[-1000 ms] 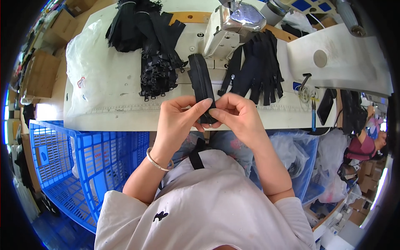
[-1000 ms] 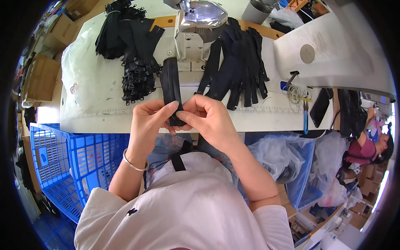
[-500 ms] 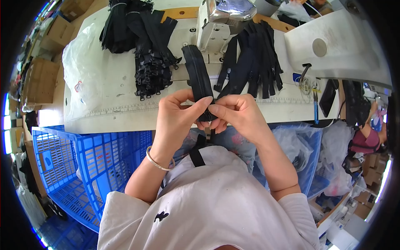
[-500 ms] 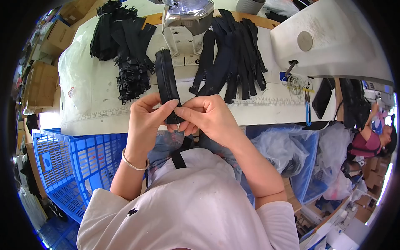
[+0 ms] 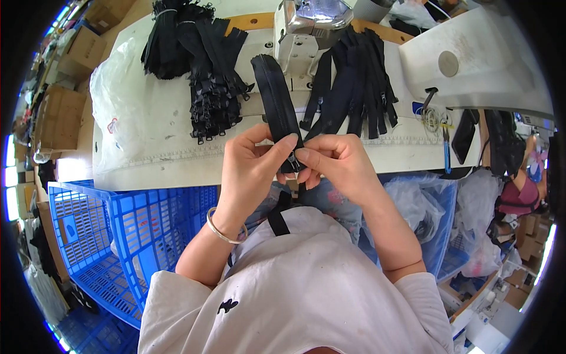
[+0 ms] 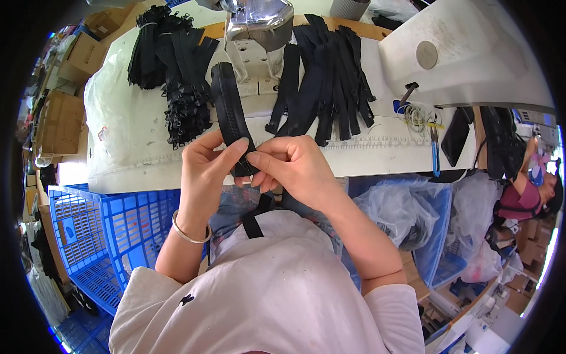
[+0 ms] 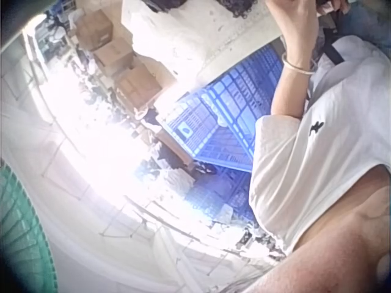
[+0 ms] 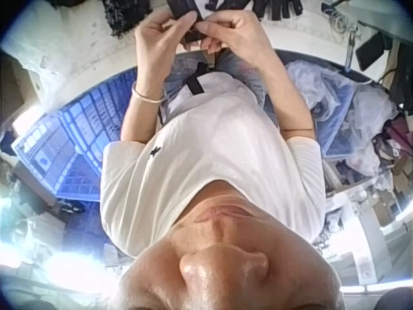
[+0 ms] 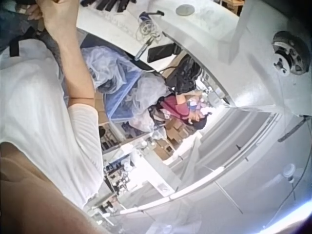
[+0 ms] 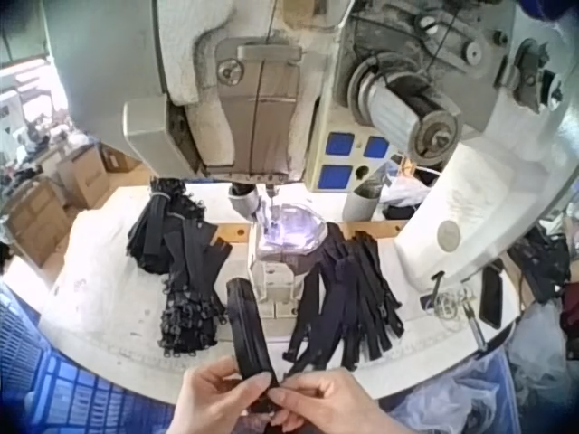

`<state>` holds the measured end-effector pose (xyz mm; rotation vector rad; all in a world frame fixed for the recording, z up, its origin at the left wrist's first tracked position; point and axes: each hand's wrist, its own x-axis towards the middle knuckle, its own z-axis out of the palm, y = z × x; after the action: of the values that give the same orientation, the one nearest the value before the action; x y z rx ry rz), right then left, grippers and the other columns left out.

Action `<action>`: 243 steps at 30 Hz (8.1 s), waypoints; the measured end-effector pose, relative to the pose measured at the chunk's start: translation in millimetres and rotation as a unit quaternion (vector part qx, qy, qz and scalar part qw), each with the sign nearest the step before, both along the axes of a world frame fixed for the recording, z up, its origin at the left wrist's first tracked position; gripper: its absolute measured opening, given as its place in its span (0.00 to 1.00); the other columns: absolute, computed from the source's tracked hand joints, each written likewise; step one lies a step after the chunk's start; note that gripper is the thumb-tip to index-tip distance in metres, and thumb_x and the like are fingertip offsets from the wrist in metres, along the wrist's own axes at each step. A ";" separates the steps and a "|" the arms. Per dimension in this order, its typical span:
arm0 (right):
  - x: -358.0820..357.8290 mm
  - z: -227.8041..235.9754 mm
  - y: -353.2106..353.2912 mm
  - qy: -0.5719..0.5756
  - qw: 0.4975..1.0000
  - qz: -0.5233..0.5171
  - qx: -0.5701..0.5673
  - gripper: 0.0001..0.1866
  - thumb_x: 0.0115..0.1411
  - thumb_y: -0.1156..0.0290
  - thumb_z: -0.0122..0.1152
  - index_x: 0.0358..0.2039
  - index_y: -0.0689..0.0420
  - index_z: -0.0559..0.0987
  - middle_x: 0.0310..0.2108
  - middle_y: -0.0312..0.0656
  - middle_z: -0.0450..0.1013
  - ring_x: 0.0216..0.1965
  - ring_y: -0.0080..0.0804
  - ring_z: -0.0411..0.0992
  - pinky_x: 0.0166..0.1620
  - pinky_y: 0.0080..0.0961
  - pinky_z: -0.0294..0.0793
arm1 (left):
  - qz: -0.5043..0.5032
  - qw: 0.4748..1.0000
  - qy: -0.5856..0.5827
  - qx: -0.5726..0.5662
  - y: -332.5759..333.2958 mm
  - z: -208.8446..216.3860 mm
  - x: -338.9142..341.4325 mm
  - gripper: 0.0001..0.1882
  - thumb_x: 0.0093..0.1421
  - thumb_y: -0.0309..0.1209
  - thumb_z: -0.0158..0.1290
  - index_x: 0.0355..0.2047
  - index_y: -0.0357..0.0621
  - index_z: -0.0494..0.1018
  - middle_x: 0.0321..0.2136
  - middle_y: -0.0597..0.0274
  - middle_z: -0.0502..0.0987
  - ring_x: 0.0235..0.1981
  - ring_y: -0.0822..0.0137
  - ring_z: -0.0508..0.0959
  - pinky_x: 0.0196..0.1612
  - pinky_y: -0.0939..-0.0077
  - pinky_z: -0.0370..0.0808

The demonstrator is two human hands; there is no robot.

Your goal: Assembling and checking black fabric zipper components at a factory workstation.

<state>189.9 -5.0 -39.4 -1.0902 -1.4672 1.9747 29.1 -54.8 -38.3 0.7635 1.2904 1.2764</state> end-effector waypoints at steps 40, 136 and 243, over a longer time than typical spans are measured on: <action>-27.6 43.2 8.7 0.056 0.972 -0.153 0.171 0.05 0.58 0.76 0.61 0.28 0.65 0.77 0.19 0.39 0.75 0.19 0.17 0.71 0.22 0.12 0.69 | -0.043 0.988 -0.101 0.104 90.1 58.3 -29.1 0.08 0.59 0.27 0.54 0.24 0.38 0.76 0.22 0.64 0.78 0.19 0.80 0.75 0.22 0.88 0.70; -132.2 -36.4 30.3 0.042 0.950 -0.084 0.296 0.35 0.55 0.62 0.62 0.59 0.63 0.62 0.57 0.56 0.61 0.59 0.49 0.60 0.60 0.36 0.59 | -0.117 0.991 0.009 -0.065 81.1 18.6 -165.2 0.09 0.58 0.31 0.58 0.27 0.38 0.73 0.24 0.62 0.76 0.23 0.72 0.77 0.28 0.80 0.77; 42.1 2.9 -28.4 -0.052 0.854 -0.271 0.441 0.09 0.48 0.76 0.67 0.26 0.60 0.74 0.28 0.42 0.69 0.35 0.37 0.67 0.36 0.31 0.66 | -0.226 0.960 -0.160 0.047 8.4 -27.3 33.8 0.16 0.56 0.25 0.56 0.45 0.35 0.73 0.38 0.63 0.77 0.40 0.71 0.75 0.44 0.75 0.74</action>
<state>231.9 -33.3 -36.5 -1.0019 -1.6075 0.7062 62.8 -46.4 -65.6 0.8237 0.7437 1.0385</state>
